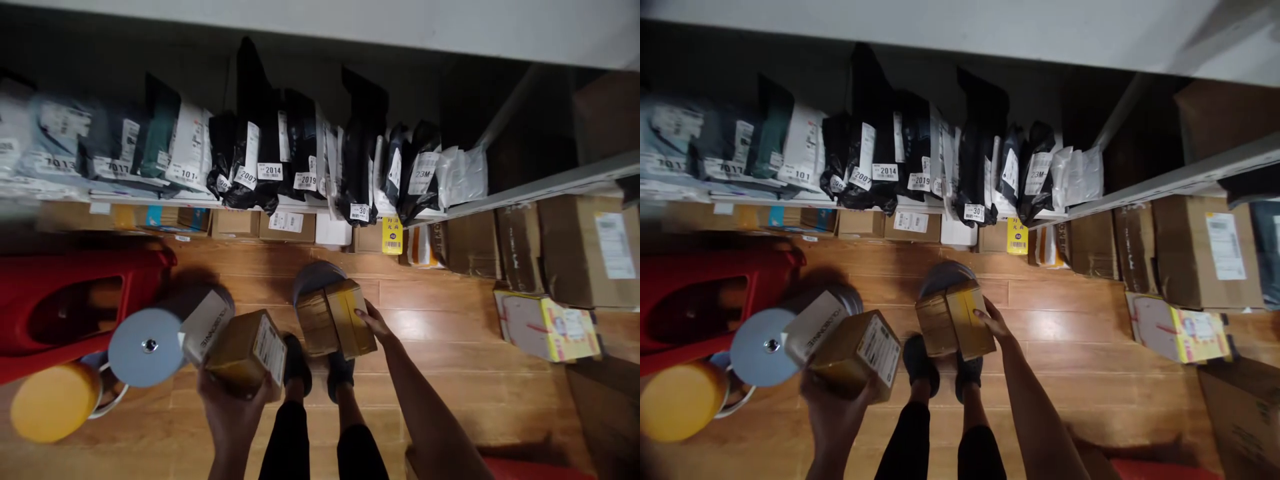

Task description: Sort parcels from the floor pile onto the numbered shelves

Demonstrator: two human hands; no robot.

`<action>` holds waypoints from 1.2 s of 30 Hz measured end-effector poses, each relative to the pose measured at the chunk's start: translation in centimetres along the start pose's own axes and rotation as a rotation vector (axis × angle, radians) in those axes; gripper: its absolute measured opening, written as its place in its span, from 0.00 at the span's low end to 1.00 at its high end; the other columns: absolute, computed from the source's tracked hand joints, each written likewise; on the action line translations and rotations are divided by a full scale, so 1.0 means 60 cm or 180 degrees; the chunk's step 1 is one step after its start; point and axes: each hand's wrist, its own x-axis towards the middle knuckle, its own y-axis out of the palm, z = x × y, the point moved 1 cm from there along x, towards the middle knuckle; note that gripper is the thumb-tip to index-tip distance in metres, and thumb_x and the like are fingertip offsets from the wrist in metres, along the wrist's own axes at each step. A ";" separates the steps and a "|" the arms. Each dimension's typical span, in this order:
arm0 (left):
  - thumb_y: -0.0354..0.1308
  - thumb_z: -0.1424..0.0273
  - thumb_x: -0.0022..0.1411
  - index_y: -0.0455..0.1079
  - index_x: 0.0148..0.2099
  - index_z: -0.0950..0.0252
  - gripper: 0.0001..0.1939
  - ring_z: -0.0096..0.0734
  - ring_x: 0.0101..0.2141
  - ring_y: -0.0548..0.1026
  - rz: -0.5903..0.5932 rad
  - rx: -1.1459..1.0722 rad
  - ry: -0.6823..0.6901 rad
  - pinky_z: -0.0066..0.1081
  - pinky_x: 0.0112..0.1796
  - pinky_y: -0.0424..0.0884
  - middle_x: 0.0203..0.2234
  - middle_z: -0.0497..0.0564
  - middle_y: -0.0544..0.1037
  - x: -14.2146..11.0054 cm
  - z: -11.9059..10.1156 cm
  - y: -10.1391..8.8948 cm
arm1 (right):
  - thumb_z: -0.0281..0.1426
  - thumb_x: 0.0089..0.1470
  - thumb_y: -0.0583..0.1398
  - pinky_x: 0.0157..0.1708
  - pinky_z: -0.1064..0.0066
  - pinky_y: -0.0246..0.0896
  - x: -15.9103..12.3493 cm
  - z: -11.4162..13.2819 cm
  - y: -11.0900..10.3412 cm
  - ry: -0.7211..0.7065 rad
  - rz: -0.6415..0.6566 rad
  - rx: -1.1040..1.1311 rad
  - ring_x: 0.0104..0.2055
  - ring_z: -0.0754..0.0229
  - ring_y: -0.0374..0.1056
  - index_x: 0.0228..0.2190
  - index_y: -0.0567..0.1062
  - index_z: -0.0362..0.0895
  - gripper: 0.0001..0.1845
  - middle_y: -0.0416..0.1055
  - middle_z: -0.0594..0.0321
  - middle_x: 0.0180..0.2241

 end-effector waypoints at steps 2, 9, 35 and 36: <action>0.74 0.63 0.38 0.43 0.71 0.57 0.62 0.60 0.58 0.66 0.0351 -0.0287 -0.0139 0.58 0.54 0.68 0.60 0.62 0.62 -0.011 -0.039 -0.010 | 0.48 0.49 0.67 0.55 0.51 0.65 0.002 0.004 -0.004 -0.0026 -0.0027 -0.0110 0.54 0.46 0.71 0.53 0.75 0.50 0.32 0.75 0.56 0.53; 0.71 0.58 0.44 0.51 0.63 0.58 0.48 0.51 0.55 0.68 0.2135 -0.2189 -0.1424 0.44 0.52 0.69 0.55 0.57 0.69 -0.008 -0.039 0.120 | 0.59 0.50 0.60 0.61 0.48 0.56 -0.091 0.067 0.030 -0.0870 -0.0799 -0.0571 0.60 0.43 0.64 0.55 0.71 0.45 0.41 0.68 0.49 0.59; 0.77 0.61 0.39 0.64 0.59 0.60 0.45 0.43 0.40 0.79 0.1326 -0.1785 -0.1057 0.37 0.39 0.78 0.44 0.55 0.79 -0.011 -0.331 -0.130 | 0.56 0.54 0.60 0.53 0.53 0.66 -0.282 0.344 0.187 -0.0625 -0.0342 -0.0112 0.53 0.47 0.70 0.51 0.74 0.46 0.33 0.75 0.50 0.50; 0.77 0.60 0.39 0.65 0.59 0.61 0.45 0.45 0.41 0.80 0.1397 -0.1835 -0.1041 0.39 0.40 0.78 0.44 0.56 0.80 -0.026 -0.359 -0.151 | 0.55 0.54 0.61 0.53 0.54 0.67 -0.318 0.386 0.221 -0.0548 0.0114 0.0158 0.51 0.48 0.72 0.51 0.75 0.47 0.32 0.77 0.52 0.48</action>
